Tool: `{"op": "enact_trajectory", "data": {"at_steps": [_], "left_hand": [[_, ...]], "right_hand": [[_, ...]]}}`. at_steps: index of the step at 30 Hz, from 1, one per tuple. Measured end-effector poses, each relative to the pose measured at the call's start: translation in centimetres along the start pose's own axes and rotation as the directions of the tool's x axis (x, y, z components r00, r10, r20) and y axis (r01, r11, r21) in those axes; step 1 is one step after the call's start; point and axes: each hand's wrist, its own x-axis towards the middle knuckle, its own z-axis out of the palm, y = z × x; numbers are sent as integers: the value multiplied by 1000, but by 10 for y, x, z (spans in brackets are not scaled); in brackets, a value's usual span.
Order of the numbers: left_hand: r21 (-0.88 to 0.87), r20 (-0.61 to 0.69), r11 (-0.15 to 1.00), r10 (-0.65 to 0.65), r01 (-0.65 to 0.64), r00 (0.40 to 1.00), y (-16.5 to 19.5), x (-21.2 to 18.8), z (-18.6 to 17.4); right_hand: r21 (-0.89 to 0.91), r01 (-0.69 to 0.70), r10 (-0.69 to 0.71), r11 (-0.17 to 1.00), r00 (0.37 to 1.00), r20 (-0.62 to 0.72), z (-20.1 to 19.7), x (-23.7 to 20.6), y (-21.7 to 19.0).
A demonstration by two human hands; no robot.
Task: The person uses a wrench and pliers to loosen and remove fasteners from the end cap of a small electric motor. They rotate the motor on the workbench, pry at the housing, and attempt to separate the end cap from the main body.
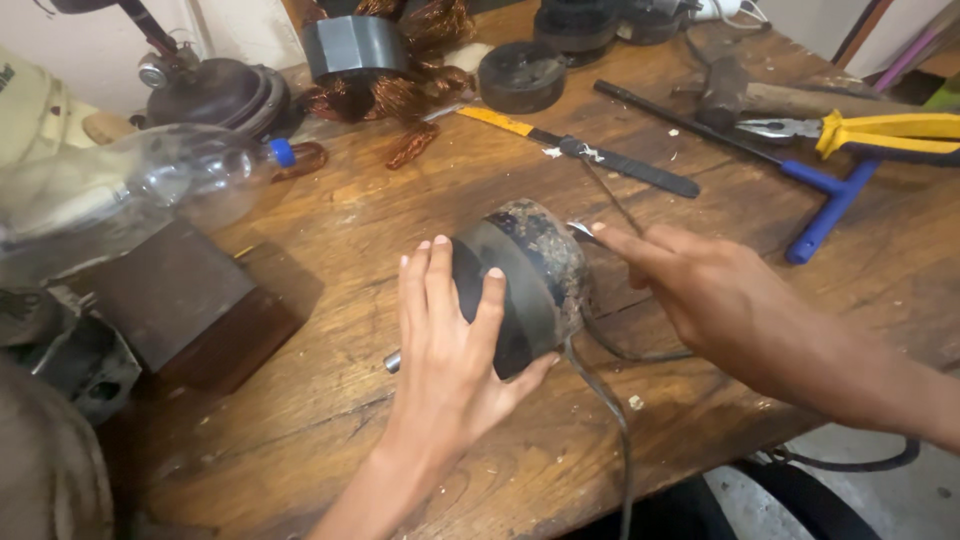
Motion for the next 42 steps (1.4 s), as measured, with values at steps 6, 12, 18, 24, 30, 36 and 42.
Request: {"op": "enact_trajectory", "data": {"at_steps": [6,12,18,24,30,36,42], "left_hand": [[-33,-51,999,20,-22,999,-3,1,2],[-53,-34,998,28,-30,999,-7,-2,2],[-64,-2,997,46,-46,999,-12,-5,0],[-79,13,995,60,-59,998,-15,-4,1],[-109,8,987,116,-115,993,-18,-5,-2],[-118,-11,984,131,-132,991,-16,-6,-3],[-92,4,992,90,-89,996,-13,-7,-2]], "right_hand": [[250,106,-56,962,978,-200,38,-9,19],[416,200,-122,887,971,-205,67,12,45],[268,327,-323,906,944,-59,64,56,82],[-62,579,-580,813,795,-178,30,87,81],[-585,592,-782,554,611,-122,-41,115,45],[-320,173,-161,932,985,63,-68,68,3],[-210,-43,98,977,961,258,-64,17,-2]]}}
